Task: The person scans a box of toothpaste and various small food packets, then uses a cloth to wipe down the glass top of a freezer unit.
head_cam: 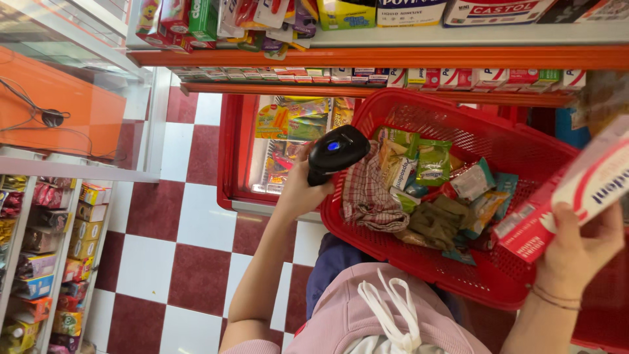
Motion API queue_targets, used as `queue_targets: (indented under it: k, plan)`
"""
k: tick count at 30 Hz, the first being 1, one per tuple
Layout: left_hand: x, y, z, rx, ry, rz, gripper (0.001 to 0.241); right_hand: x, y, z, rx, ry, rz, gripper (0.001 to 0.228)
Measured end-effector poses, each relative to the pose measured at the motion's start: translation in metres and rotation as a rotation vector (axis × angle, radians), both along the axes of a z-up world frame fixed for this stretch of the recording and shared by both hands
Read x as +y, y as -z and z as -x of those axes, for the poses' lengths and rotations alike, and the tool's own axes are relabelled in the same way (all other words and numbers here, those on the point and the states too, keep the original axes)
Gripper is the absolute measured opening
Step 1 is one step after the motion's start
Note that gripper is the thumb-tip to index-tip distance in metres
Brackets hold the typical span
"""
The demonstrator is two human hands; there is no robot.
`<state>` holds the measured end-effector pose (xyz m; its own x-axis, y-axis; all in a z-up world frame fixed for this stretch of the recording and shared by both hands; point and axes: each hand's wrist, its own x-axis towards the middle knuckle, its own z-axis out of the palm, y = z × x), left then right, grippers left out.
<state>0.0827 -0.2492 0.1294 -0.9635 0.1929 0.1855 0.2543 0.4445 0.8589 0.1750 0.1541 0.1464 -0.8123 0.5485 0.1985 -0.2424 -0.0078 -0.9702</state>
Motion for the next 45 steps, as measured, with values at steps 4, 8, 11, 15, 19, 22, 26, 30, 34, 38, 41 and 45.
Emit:
queue_targets:
  k: [4, 8, 11, 15, 19, 22, 26, 30, 34, 38, 41, 45]
  plan:
    - [-0.001, 0.022, 0.008, -0.687, -0.142, 0.021, 0.033, 0.044, 0.015, -0.017, -0.082, 0.189, 0.070, 0.038]
    - [0.005, 0.031, 0.010, -0.638, -0.055, -0.019, 0.036, 0.110, 0.068, -0.032, -0.054, -0.042, -0.026, 0.035]
    - [0.010, 0.034, 0.010, -0.592, -0.010, -0.035, 0.039, 0.145, 0.097, -0.036, -0.161, -0.094, 0.182, 0.026]
    - [0.010, 0.038, 0.005, -0.572, -0.059, 0.001, 0.034, 0.151, 0.100, -0.041, -0.144, -0.176, 0.187, 0.029]
    - [-0.005, 0.033, -0.012, -0.542, -0.156, 0.007, 0.039, 0.127, 0.088, -0.037, -0.105, -0.174, 0.251, 0.033]
    - [-0.035, 0.022, -0.026, -0.542, -0.173, 0.006, 0.035, 0.102, 0.079, -0.027, -0.044, -0.229, 0.306, 0.035]
    - [-0.081, 0.003, -0.035, -0.462, -0.277, 0.090, 0.035, 0.053, 0.076, -0.002, -0.058, -0.219, 0.309, 0.030]
    - [-0.131, -0.006, -0.039, -0.538, -0.472, 0.108, 0.036, -0.013, 0.077, 0.020, -0.044, -0.348, 0.344, 0.037]
    - [-0.185, -0.001, -0.035, -0.452, -0.458, 0.164, 0.030, -0.082, 0.078, 0.039, -0.073, -0.396, 0.398, 0.042]
    - [-0.236, 0.008, -0.027, -0.432, -0.499, 0.208, 0.025, -0.138, 0.080, 0.055, -0.110, -0.426, 0.365, 0.041]
    - [-0.270, 0.018, -0.019, -0.427, -0.534, 0.255, 0.023, -0.174, 0.083, 0.073, -0.120, -0.479, 0.398, 0.041]
    - [-0.303, 0.042, -0.009, -0.396, -0.555, 0.241, 0.022, -0.212, 0.088, 0.092, -0.083, -0.530, 0.398, 0.043]
